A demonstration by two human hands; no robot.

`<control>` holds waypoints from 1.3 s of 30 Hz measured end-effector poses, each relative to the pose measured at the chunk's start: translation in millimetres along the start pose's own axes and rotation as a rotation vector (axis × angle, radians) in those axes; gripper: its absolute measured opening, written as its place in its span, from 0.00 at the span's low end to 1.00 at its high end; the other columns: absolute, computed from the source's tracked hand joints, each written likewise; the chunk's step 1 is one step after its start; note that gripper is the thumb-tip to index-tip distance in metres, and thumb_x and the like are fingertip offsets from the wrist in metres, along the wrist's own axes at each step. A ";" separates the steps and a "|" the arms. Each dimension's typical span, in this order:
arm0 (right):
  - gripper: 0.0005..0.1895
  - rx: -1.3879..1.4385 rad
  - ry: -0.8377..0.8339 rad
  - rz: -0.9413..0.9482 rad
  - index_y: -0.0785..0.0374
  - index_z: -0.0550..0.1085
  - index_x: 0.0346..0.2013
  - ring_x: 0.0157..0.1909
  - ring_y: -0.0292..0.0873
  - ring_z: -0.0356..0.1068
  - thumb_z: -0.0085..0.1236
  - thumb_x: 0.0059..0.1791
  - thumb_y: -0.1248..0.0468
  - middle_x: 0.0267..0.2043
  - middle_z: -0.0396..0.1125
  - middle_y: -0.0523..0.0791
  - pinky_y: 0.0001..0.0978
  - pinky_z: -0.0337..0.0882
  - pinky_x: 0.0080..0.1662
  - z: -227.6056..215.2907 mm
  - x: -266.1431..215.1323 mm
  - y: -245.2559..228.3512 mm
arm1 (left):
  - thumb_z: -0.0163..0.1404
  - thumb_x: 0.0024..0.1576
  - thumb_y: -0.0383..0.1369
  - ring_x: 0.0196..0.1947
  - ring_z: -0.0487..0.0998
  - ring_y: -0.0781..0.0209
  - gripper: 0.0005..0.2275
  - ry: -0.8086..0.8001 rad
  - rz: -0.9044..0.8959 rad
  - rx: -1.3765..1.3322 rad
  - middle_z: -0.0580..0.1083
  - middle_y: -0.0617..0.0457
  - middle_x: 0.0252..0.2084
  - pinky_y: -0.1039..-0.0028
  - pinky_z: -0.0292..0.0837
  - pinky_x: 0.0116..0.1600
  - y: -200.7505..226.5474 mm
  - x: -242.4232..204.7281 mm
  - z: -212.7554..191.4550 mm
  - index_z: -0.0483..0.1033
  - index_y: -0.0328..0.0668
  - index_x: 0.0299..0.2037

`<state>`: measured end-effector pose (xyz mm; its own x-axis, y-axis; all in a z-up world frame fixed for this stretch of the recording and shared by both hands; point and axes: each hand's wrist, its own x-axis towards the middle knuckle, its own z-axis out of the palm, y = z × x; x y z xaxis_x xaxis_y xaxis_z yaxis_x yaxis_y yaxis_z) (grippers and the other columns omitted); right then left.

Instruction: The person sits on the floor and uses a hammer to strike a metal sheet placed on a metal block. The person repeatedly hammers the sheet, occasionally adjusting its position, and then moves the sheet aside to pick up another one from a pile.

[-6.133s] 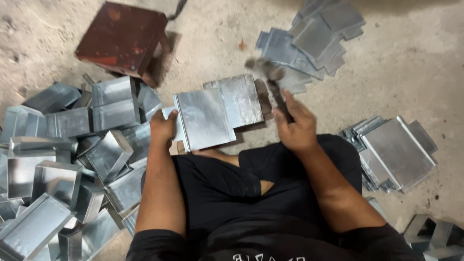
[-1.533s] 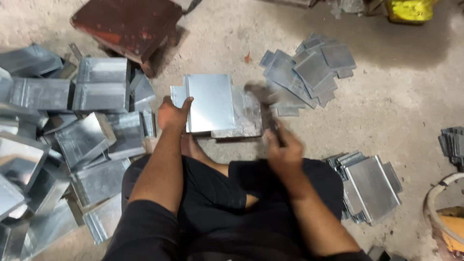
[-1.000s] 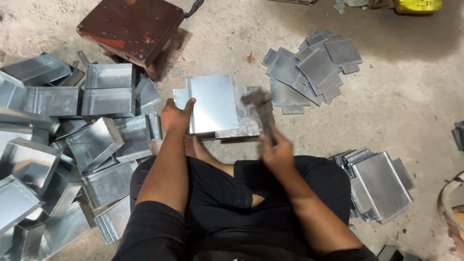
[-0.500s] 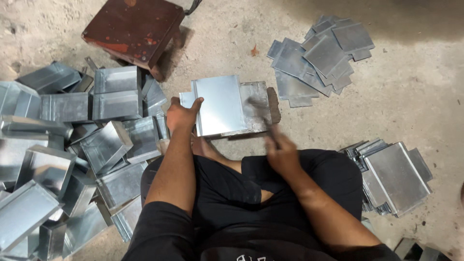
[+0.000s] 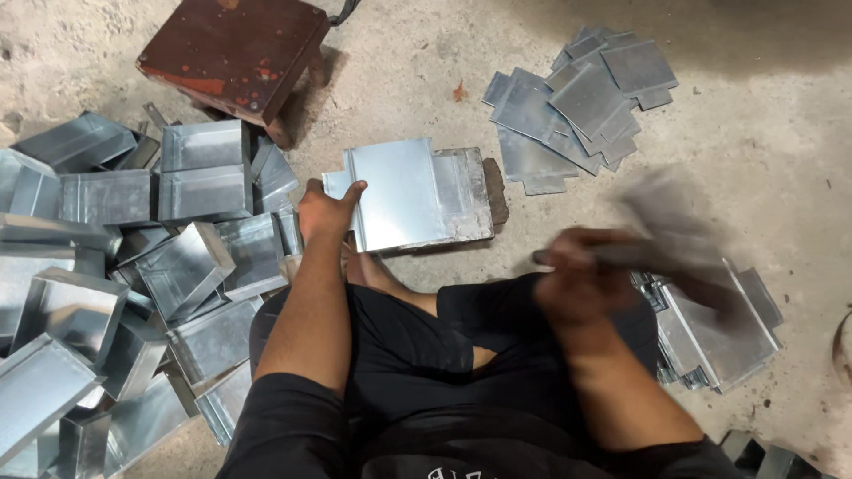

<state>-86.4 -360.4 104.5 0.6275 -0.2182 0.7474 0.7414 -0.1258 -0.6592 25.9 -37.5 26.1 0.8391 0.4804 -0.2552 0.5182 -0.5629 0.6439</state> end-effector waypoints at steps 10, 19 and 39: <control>0.23 -0.363 -0.247 0.350 0.71 0.70 0.65 0.30 0.30 0.63 0.56 0.57 0.64 0.33 0.67 0.42 0.23 0.63 0.32 7.8 18.7 -2.5 | 0.66 0.44 0.55 0.48 0.81 0.38 0.41 -0.010 0.064 -0.035 0.77 0.29 0.48 0.58 0.78 0.52 -10.2 5.3 4.0 0.69 0.26 0.58; 0.19 -0.099 -0.088 0.048 0.70 0.71 0.58 0.33 0.36 0.69 0.55 0.56 0.60 0.35 0.71 0.46 0.29 0.71 0.35 6.3 -11.6 13.4 | 0.59 0.48 0.61 0.51 0.80 0.38 0.40 -0.001 -0.058 0.044 0.76 0.31 0.50 0.55 0.77 0.51 -2.6 9.6 16.3 0.70 0.30 0.57; 0.21 -0.399 -0.292 0.157 0.63 0.70 0.63 0.34 0.39 0.69 0.57 0.55 0.63 0.36 0.70 0.47 0.31 0.71 0.38 13.4 -37.9 26.6 | 0.62 0.47 0.60 0.49 0.81 0.40 0.38 -0.034 0.011 0.041 0.77 0.34 0.49 0.57 0.77 0.52 -3.9 6.5 10.2 0.71 0.32 0.54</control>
<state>-87.3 -342.5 59.8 0.8062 0.0080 0.5916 0.5206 -0.4846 -0.7029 31.0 -39.1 14.6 0.8496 0.4510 -0.2734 0.5146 -0.5951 0.6173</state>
